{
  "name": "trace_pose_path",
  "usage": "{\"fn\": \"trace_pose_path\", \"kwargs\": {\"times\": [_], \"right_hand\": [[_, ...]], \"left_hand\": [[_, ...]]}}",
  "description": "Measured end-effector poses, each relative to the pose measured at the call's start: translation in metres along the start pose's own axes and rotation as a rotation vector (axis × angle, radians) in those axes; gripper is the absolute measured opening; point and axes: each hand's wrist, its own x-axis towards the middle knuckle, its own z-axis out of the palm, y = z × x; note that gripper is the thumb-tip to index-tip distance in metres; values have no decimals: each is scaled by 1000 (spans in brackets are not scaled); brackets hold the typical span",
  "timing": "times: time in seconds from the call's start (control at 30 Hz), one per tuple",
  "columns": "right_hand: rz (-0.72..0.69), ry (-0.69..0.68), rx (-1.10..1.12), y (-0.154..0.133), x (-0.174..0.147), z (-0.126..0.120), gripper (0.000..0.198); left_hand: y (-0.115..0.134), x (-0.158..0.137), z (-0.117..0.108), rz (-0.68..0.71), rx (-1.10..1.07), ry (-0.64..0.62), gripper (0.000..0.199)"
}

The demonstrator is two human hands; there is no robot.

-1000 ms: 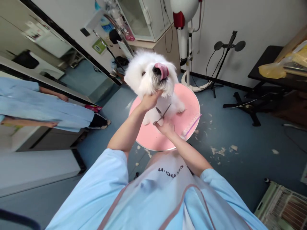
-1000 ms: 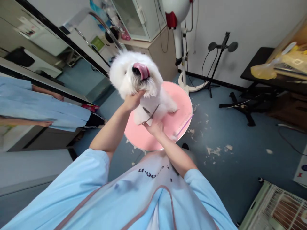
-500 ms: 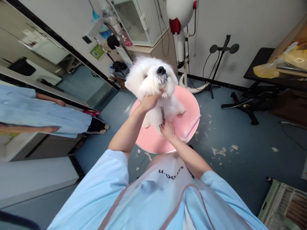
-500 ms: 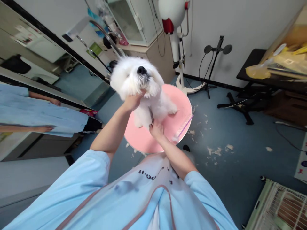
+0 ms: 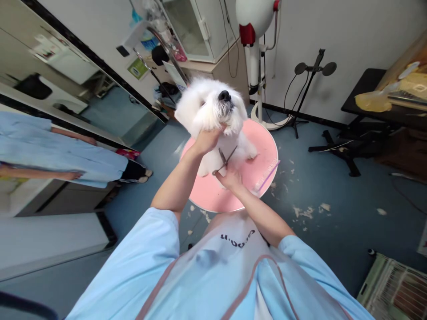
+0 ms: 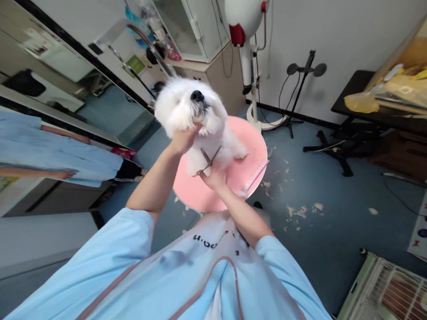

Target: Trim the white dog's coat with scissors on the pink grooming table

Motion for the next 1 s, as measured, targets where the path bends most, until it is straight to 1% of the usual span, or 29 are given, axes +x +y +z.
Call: {"fn": "trace_pose_path", "kwargs": {"times": [0.03,0.1,0.17,0.23,0.33,0.4,0.47,0.57,0.63,0.67,0.83,0.9,0.97,1.0], "right_hand": [[-1,6,5,1,1,0,47],[16,-7,1,3,1,-1,39],[28,-35,4,6,-1,-1,34],[8,-43,30,7,-2,-1,37],[-60,-4,86,7,1,-1,45],[-70,5,102,8,3,-1,39],[-53,-17,101,10,4,-1,34],[-83,-50,114,11,3,-3,36],[-126,-52,135,10,4,-5,43],[-137,-53,144,9,5,-6,43],[-121,-114,156,8,8,-11,31],[-141,-132,159,9,8,-11,33],[-167,-127,174,10,10,-12,38],[-173,-123,181,12,11,-12,38]], "left_hand": [[0,0,0,20,-2,4,80],[-1,1,0,55,4,20,77],[-3,1,0,57,17,32,72],[-6,0,0,23,28,43,70],[-9,-2,2,-27,16,54,68],[-9,-4,4,-43,-4,52,66],[-8,-5,6,-51,-17,56,65],[-6,-8,8,-75,-27,87,65],[-5,-10,8,-79,-47,101,65],[-5,-10,8,-78,-56,99,66],[-2,-12,7,-50,-86,88,66],[-1,-12,7,-43,-97,101,65],[0,-13,7,-39,-103,99,64],[1,-14,8,-37,-103,96,63]]}}
